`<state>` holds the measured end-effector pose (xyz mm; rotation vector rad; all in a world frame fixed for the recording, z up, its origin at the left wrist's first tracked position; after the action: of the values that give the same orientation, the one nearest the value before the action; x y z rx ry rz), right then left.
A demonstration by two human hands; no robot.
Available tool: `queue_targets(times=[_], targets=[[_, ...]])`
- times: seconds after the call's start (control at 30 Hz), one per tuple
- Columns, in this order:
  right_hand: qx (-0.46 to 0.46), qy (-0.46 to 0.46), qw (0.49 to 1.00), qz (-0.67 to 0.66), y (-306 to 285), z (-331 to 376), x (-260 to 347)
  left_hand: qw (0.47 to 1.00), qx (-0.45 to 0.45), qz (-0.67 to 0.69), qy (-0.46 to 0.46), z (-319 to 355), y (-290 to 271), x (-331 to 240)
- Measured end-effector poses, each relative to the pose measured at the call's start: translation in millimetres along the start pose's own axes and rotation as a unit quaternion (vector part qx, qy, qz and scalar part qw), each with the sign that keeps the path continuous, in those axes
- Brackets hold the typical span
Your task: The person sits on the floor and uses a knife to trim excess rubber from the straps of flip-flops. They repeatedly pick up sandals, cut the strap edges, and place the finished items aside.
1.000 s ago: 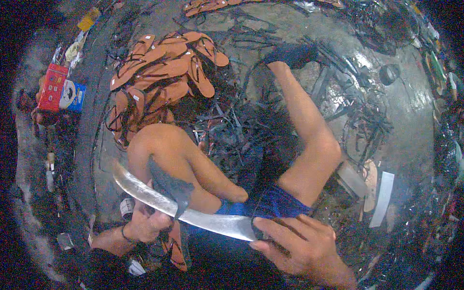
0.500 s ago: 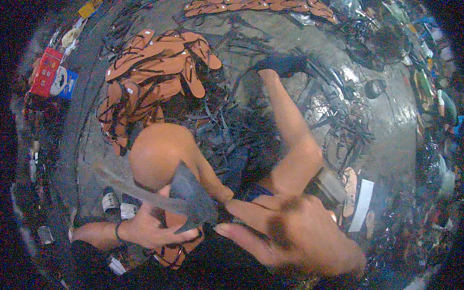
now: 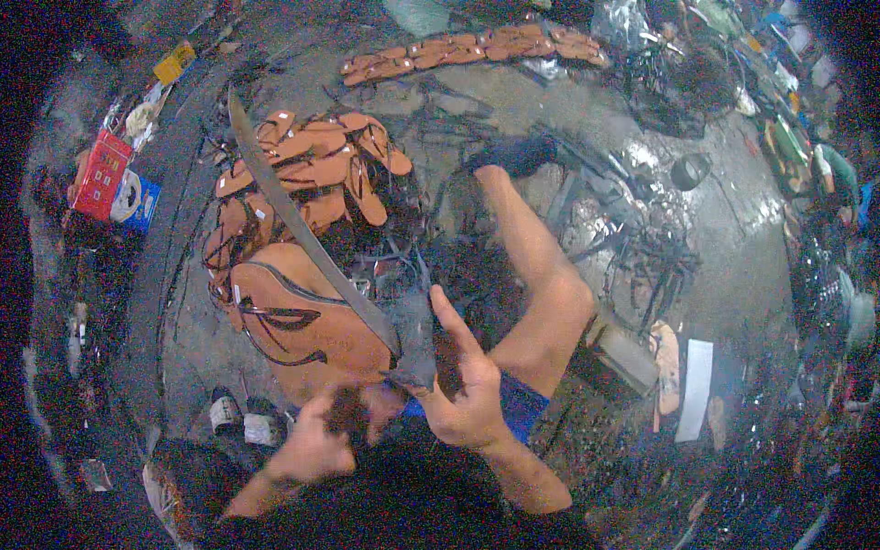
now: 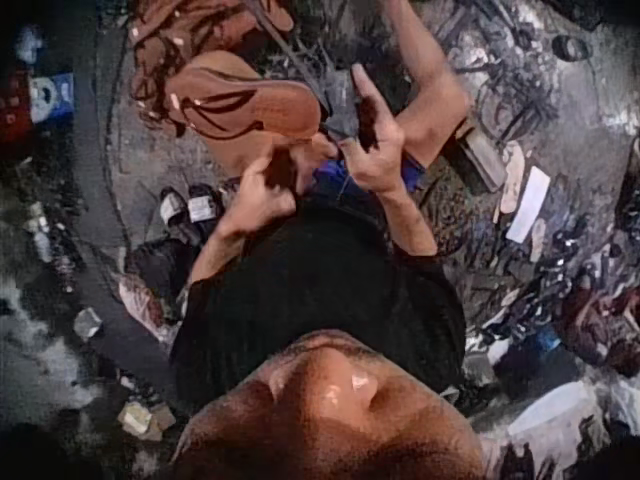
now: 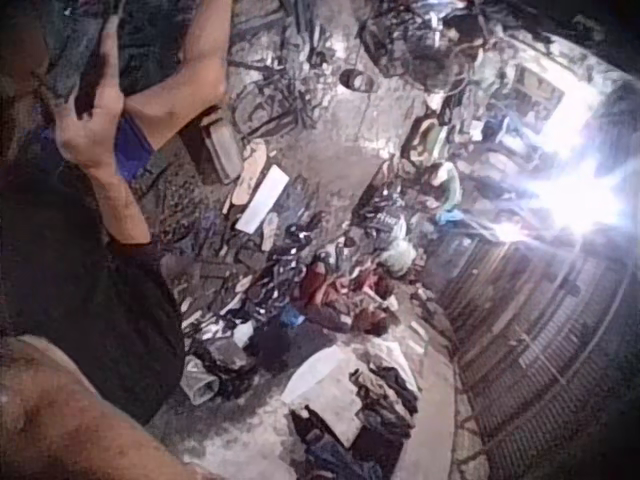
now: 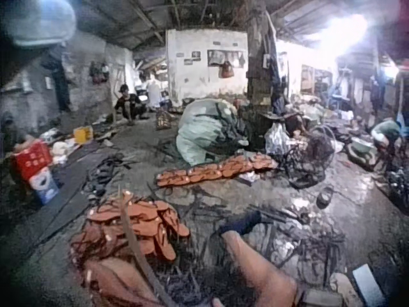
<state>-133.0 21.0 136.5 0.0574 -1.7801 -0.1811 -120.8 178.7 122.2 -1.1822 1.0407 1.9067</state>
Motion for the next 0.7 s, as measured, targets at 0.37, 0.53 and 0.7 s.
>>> queue_targets(times=[0.37, 0.53, 0.7], targets=[[-0.115, 0.13, 0.946, 0.273, 3, 123, -37, 0.898, -0.265, 0.343, 0.079, -57, -58, 63], [-0.048, 0.197, 0.913, 0.354, 4, 165, -31, 0.897, -0.3, 0.312, 0.09, -39, -60, 84], [0.002, 0.241, 0.921, 0.306, 11, 151, -32, 0.934, -0.323, 0.153, 0.014, -4, -77, 108]])
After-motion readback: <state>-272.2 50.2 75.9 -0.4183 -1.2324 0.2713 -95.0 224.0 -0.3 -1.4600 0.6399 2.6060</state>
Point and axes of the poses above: each hand's wrist, its own z-axis away from the middle knuckle, its own y-axis out of the palm, x = y × z, the point moved 10 cm from there along -z, towards the middle knuckle, and after that the axes turned 15 degrees about x, right-handed, at the moved point
